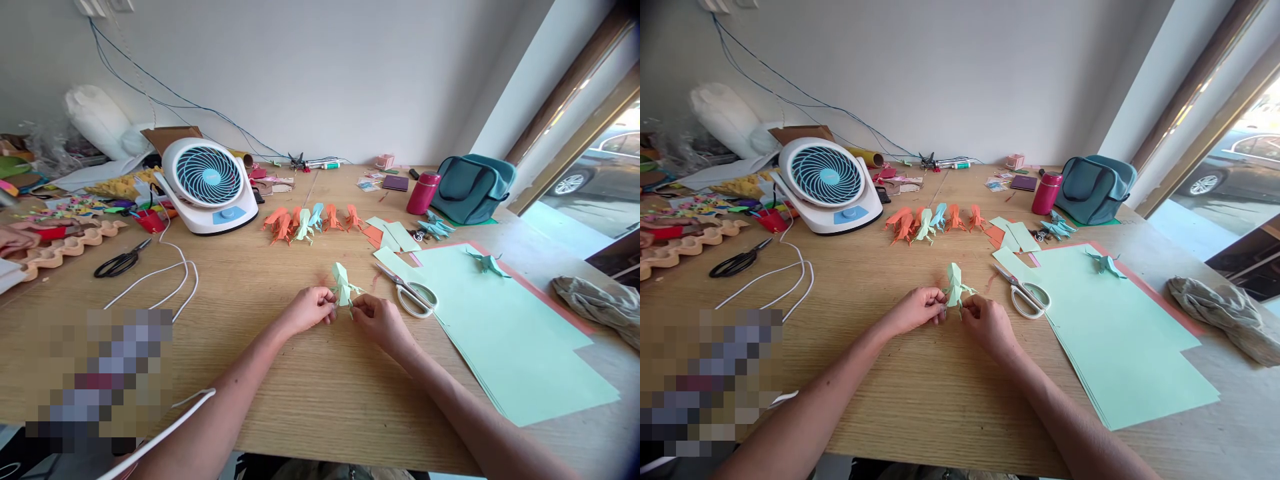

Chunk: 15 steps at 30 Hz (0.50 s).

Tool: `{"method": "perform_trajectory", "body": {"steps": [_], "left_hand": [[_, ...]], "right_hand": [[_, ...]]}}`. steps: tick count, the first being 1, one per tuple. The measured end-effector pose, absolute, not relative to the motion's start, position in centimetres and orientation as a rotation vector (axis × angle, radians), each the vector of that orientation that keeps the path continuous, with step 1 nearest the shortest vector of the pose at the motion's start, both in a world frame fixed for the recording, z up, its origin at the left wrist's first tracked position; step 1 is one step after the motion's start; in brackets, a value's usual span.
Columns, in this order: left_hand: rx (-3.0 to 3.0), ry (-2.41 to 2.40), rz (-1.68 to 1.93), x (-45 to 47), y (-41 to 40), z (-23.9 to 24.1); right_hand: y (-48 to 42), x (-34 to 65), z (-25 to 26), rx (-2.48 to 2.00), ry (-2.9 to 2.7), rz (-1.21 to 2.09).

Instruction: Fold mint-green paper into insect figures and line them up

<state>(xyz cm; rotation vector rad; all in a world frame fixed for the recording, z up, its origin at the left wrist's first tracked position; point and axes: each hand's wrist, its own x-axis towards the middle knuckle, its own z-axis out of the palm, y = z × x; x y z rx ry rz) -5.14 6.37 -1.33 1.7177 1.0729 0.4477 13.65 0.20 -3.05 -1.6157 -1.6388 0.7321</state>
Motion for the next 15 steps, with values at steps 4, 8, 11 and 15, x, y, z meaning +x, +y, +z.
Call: {"method": "perform_trajectory", "body": {"steps": [4,8,11,15], "left_hand": [[1.738,1.118,0.460,-5.10,6.23,-1.23],[1.754,1.140,0.462,-5.09,6.16,-1.25],[1.753,1.134,0.465,-5.01,6.14,-1.30],[1.741,1.112,0.478,-4.83,6.02,-1.35]], "right_hand": [[-0.09,13.96,-2.74,-1.543,-1.638,0.596],[-0.08,13.99,-2.51,-1.436,-1.653,0.456],[0.14,13.74,-2.45,-1.431,-1.597,0.568],[0.79,13.56,-2.78,-1.426,-1.418,0.820]]}}
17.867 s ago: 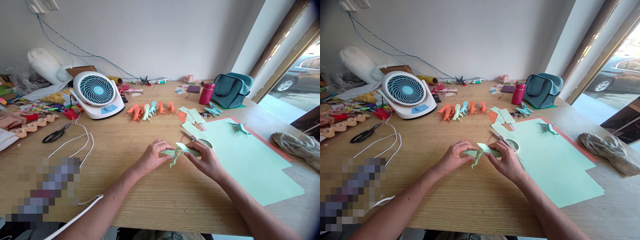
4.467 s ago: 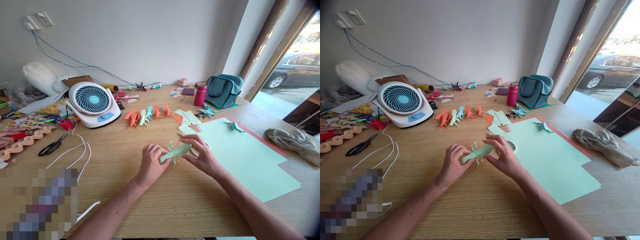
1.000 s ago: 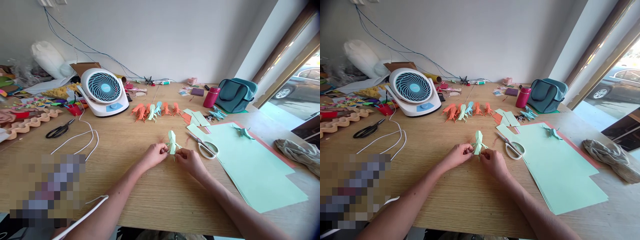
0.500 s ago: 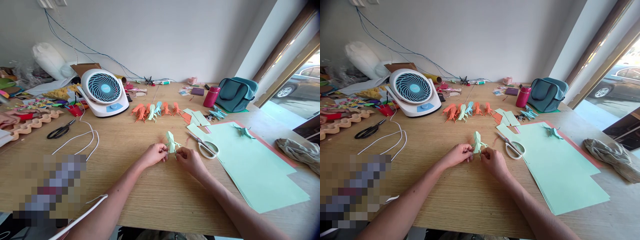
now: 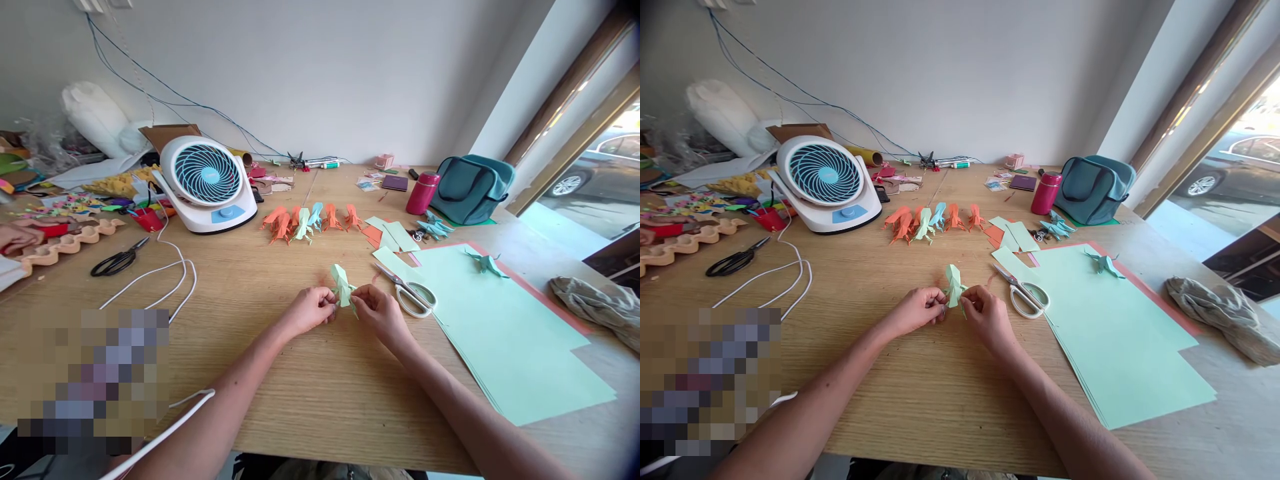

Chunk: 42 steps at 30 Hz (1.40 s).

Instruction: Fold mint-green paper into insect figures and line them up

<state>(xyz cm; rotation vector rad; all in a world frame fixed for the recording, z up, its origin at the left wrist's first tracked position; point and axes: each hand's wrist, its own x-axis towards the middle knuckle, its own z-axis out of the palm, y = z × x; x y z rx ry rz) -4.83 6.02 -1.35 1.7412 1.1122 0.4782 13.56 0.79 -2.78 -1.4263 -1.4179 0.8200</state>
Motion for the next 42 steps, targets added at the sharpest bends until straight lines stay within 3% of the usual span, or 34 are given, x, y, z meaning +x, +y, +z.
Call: {"method": "perform_trajectory", "body": {"steps": [11,42], "left_hand": [[1.607,1.038,0.430,-4.5,5.6,-0.5],[1.557,1.224,0.462,-4.0,5.4,-1.0]], "right_hand": [[1.9,14.1,-3.0,-1.321,-1.198,1.118],[1.5,13.9,-3.0,-1.389,-1.295,1.068]]}}
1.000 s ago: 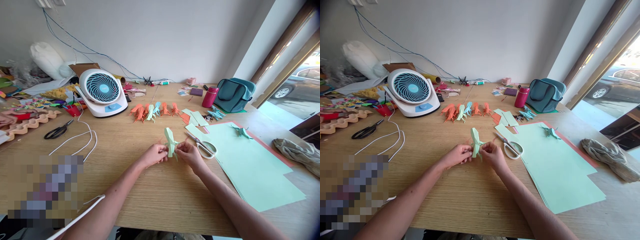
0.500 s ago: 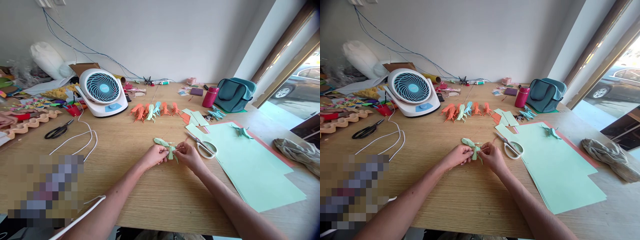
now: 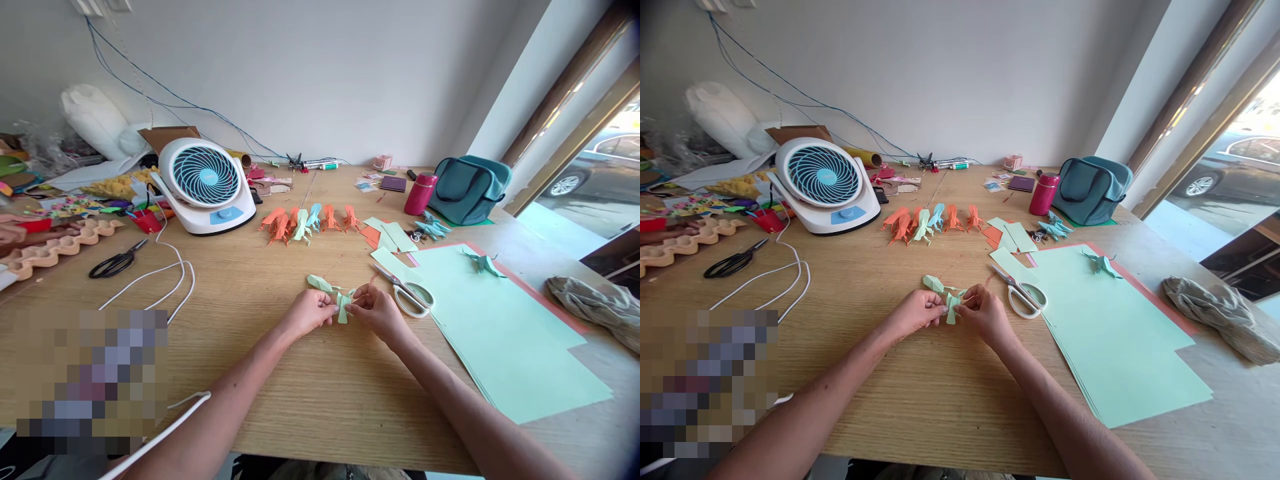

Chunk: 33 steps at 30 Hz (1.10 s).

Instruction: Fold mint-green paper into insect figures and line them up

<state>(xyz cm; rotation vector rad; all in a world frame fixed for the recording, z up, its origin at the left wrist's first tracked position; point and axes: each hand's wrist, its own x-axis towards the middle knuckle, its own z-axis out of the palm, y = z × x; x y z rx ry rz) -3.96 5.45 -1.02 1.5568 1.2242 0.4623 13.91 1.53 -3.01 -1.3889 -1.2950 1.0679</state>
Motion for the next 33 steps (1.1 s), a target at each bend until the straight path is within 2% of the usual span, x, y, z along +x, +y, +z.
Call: {"method": "perform_trajectory", "body": {"steps": [10,17,24,33], "left_hand": [[1.680,1.215,0.419,-3.9,4.9,-1.1],[1.940,1.263,0.344,-4.1,3.5,0.7],[2.188,1.438,0.362,-3.1,2.2,0.4],[2.300,1.429,0.396,-1.8,1.2,-0.6]], "right_hand": [[0.8,14.2,-3.4,-1.474,-1.374,1.014],[-0.8,14.6,-1.6,-1.519,-1.580,1.077],[1.1,16.9,0.7,-1.593,-1.821,0.457],[10.0,14.7,1.4,-0.910,-2.842,0.016]]}}
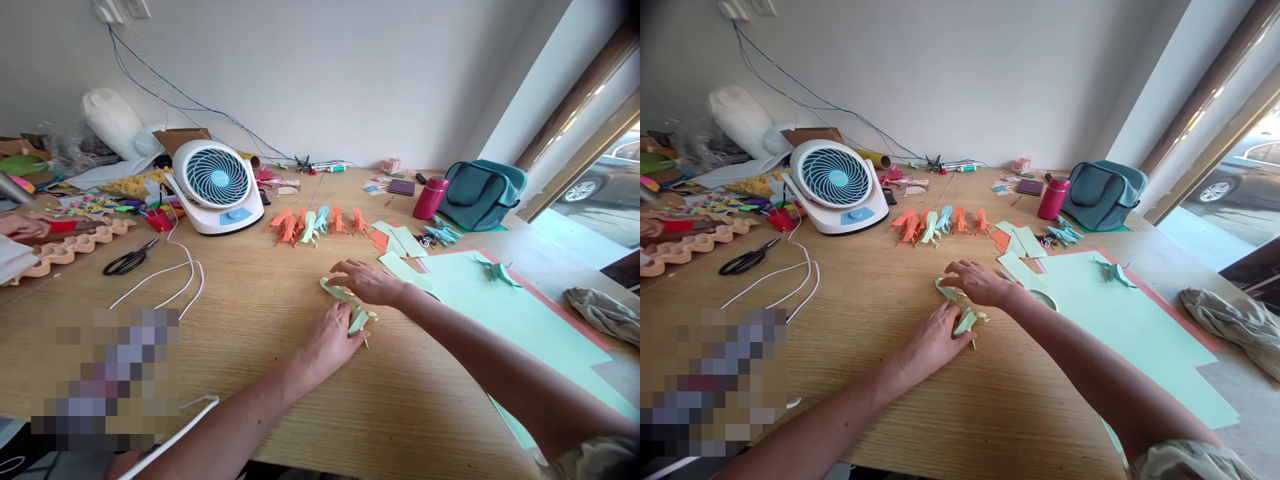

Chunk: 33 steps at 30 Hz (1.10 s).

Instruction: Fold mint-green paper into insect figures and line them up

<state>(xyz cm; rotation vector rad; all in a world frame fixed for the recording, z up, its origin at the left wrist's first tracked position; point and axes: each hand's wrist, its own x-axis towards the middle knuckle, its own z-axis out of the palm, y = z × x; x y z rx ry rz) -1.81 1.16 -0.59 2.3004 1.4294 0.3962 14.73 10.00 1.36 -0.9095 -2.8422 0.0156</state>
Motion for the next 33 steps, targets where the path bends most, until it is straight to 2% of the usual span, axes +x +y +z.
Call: {"method": "perform_trajectory", "body": {"steps": [4,7,12,21,28,33], "left_hand": [[2.368,1.436,0.389,-2.8,1.5,0.1],[2.426,1.445,0.287,-4.0,2.0,1.0],[2.518,1.467,0.258,-5.1,2.6,2.0],[2.499,1.498,0.365,-4.9,3.1,1.1],[2.425,1.439,0.530,-5.0,3.7,1.1],[2.393,1.453,0.574,-4.8,3.6,1.5]], "right_hand": [[12.6,13.6,1.5,-0.693,-3.084,-0.138],[12.9,14.0,2.1,-0.713,-3.091,-0.146],[11.7,16.1,2.5,-0.927,-2.972,-0.025],[10.9,17.3,-1.0,-1.093,-2.650,0.146],[7.1,19.3,1.5,-1.113,-2.378,0.260],[4.4,20.7,1.5,-1.121,-2.373,0.149]]}}
